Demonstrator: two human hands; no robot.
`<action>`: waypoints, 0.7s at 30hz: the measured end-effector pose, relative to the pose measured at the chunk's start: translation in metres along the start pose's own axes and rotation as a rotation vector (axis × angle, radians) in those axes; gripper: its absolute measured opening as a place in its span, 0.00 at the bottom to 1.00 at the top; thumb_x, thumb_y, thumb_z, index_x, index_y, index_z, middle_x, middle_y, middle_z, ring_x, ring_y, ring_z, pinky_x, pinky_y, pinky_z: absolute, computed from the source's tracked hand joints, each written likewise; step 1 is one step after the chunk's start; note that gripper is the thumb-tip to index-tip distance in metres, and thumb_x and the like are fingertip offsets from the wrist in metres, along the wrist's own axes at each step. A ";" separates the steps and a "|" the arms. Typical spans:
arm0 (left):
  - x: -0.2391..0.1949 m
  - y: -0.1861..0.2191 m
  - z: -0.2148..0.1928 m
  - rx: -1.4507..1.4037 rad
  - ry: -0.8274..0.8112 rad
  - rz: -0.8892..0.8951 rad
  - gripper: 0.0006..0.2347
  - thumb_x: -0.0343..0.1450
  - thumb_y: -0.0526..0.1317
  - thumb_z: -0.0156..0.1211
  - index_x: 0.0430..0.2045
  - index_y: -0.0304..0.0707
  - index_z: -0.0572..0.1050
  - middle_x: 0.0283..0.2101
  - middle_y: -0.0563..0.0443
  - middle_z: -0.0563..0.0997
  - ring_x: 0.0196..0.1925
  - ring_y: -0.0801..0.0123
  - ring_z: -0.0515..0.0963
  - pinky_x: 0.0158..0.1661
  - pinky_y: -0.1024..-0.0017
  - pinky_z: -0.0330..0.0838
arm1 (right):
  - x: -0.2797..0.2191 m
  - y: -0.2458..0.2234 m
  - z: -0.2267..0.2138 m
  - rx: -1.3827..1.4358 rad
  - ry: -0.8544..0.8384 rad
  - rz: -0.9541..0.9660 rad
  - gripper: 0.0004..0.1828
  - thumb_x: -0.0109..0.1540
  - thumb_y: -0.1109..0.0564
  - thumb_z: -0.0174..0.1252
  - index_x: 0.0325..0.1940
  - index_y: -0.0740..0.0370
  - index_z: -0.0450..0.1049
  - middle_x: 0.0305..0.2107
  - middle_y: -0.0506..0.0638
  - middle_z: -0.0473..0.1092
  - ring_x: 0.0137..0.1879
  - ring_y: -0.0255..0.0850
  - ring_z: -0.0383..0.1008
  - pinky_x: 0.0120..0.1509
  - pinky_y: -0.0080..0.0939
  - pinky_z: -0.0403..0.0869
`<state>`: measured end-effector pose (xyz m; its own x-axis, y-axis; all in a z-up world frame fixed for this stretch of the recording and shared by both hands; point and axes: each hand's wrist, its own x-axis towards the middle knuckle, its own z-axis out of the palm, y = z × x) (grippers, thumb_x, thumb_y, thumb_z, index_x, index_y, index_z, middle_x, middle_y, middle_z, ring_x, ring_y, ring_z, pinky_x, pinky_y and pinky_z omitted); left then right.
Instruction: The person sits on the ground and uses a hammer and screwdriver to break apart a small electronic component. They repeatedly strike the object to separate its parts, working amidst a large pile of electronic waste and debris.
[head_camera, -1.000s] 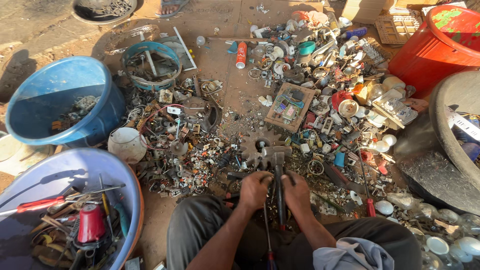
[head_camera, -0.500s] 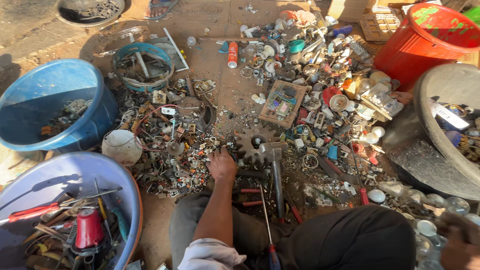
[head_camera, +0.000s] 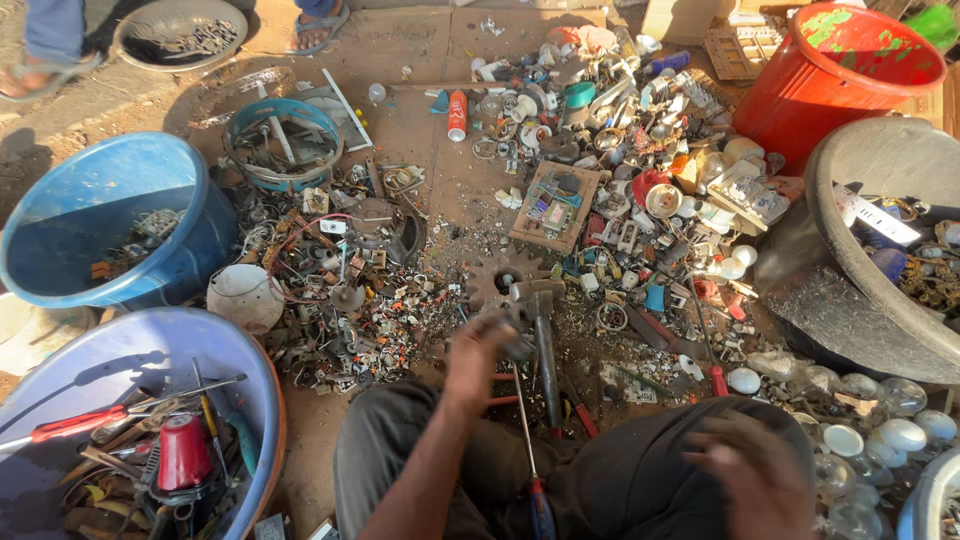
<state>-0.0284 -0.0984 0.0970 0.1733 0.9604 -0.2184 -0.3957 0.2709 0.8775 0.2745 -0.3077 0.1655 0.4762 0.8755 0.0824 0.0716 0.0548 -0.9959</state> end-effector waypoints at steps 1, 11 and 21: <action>-0.024 -0.007 0.016 0.086 -0.139 -0.049 0.18 0.68 0.34 0.65 0.53 0.29 0.75 0.38 0.46 0.83 0.36 0.67 0.83 0.44 0.65 0.79 | -0.004 0.014 0.021 0.054 -0.117 0.226 0.30 0.60 0.58 0.56 0.66 0.69 0.62 0.49 0.62 0.73 0.52 0.48 0.81 0.48 0.50 0.84; 0.004 -0.015 -0.094 -0.561 0.266 0.020 0.08 0.77 0.40 0.59 0.30 0.40 0.67 0.27 0.54 0.74 0.24 0.70 0.74 0.22 0.67 0.70 | -0.012 -0.020 -0.055 -0.698 -0.404 0.596 0.24 0.61 0.44 0.64 0.60 0.51 0.78 0.38 0.56 0.78 0.45 0.49 0.82 0.52 0.47 0.77; 0.011 -0.038 -0.050 -0.036 0.306 -0.132 0.09 0.73 0.36 0.58 0.45 0.32 0.76 0.34 0.51 0.80 0.30 0.72 0.80 0.30 0.75 0.77 | -0.034 -0.065 -0.104 -1.216 -0.475 0.745 0.28 0.60 0.41 0.62 0.62 0.52 0.76 0.49 0.54 0.78 0.53 0.45 0.81 0.58 0.48 0.77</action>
<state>-0.0562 -0.0952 0.0402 -0.0512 0.8905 -0.4521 -0.4207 0.3913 0.8185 0.3447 -0.3908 0.2308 0.4264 0.6058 -0.6717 0.7252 -0.6728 -0.1464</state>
